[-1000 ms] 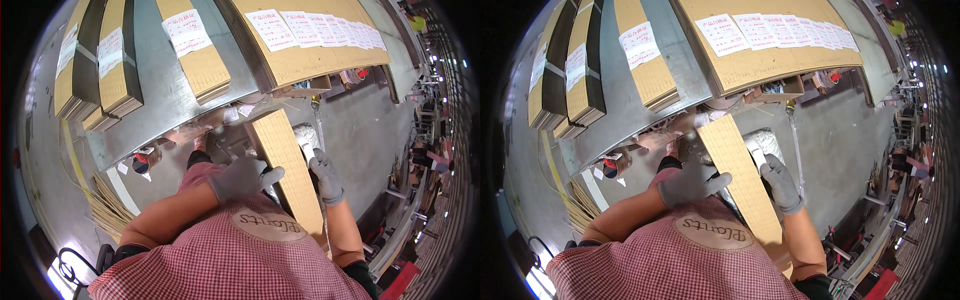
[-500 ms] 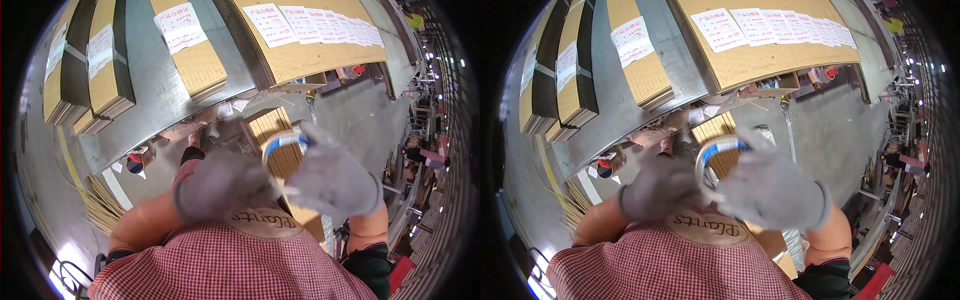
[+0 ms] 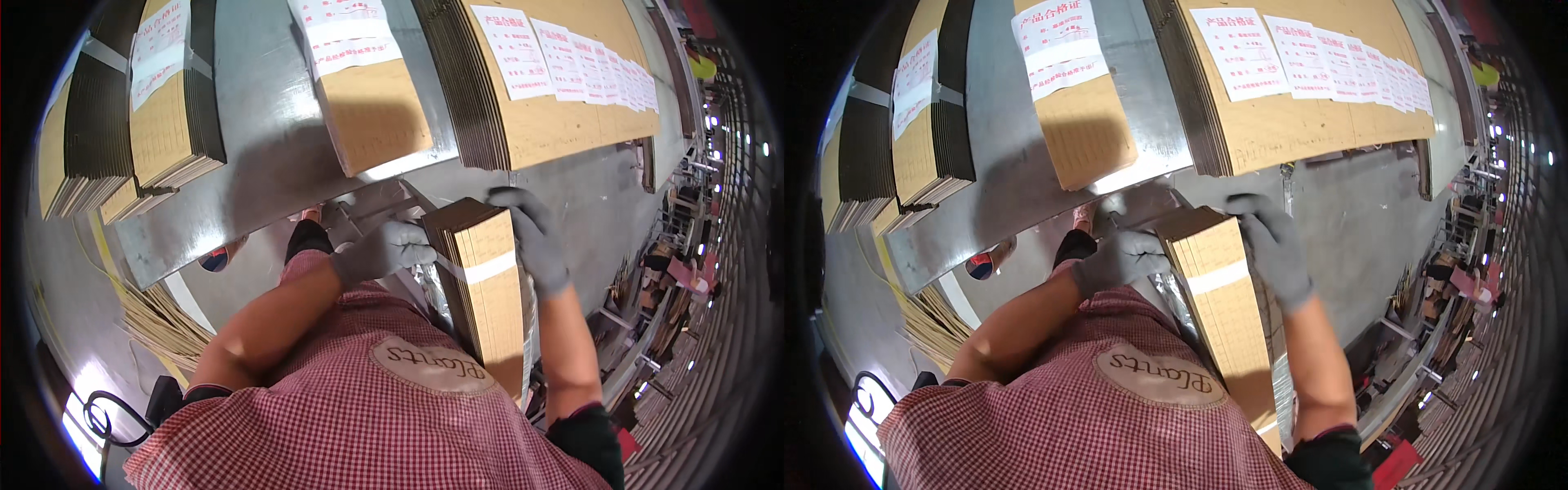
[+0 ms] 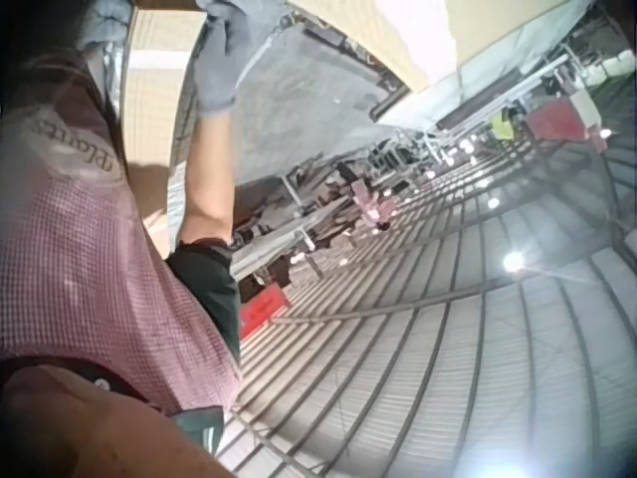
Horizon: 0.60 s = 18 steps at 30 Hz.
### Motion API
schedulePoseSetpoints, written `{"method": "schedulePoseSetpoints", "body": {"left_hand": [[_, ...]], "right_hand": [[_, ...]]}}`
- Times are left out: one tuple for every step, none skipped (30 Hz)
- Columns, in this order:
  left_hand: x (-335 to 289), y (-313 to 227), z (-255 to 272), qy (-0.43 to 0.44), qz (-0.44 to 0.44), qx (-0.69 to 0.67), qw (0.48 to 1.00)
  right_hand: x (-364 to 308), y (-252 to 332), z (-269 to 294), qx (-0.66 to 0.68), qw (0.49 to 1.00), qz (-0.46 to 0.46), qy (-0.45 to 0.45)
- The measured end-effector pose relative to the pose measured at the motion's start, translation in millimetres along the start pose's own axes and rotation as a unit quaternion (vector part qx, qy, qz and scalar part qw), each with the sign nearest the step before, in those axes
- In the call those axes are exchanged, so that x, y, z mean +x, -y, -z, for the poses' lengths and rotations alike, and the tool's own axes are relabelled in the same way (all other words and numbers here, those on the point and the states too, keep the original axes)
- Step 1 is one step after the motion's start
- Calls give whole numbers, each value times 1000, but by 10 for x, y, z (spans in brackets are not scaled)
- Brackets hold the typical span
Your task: Applying tape to the edges of long cardboard boxes to secure them.
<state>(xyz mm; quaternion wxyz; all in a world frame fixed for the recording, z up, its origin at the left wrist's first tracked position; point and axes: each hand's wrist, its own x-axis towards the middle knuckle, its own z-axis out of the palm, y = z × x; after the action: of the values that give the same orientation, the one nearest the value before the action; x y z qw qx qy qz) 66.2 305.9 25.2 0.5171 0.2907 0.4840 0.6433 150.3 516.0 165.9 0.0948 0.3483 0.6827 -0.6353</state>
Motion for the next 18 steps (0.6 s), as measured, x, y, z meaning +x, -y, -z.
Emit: {"method": "schedulePoseSetpoints", "body": {"left_hand": [[-7,27,19,-9,-9,3,1000],[5,49,20,-10,-7,0,1000],[14,81,47,2,-2,18,1000],[54,93,39,26,0,34,999],[78,106,31,32,1,33,999],[92,118,23,26,25,-32,999],[99,128,15,18,49,-96,994],[111,99,0,2,58,-100,993],[134,113,-53,1,60,-100,993],[162,139,-118,-39,62,-207,976],[172,112,-146,-77,62,-311,945],[160,82,-112,-63,67,-277,957],[114,46,47,-63,67,-273,957],[6,17,276,15,96,-38,994],[-109,-42,452,88,118,200,969],[-280,-296,551,76,122,233,962],[-424,-646,577,73,124,265,953],[-486,-977,541,91,17,223,970]], "right_hand": [[-183,76,-151,-116,985,115,-48],[-384,183,-321,-230,941,226,-103],[-488,382,-520,-437,827,341,-92],[-509,323,-667,-495,804,317,-90],[-511,257,-745,-547,779,293,-85],[-501,254,-743,-515,804,281,-95],[-500,246,-751,-515,805,278,-96],[-495,235,-760,-509,810,274,-101],[-489,225,-771,-501,815,270,-105],[-478,215,-772,-499,817,270,-104],[-469,214,-765,-502,810,284,-106],[-461,218,-768,-505,803,299,-107],[-446,235,-784,-502,803,301,-108],[-470,256,-790,-517,795,298,-108],[-488,270,-783,-531,786,298,-106],[-464,224,-741,-522,791,303,-105],[-434,210,-737,-519,791,304,-113],[-463,221,-753,-506,800,295,-129]]}}
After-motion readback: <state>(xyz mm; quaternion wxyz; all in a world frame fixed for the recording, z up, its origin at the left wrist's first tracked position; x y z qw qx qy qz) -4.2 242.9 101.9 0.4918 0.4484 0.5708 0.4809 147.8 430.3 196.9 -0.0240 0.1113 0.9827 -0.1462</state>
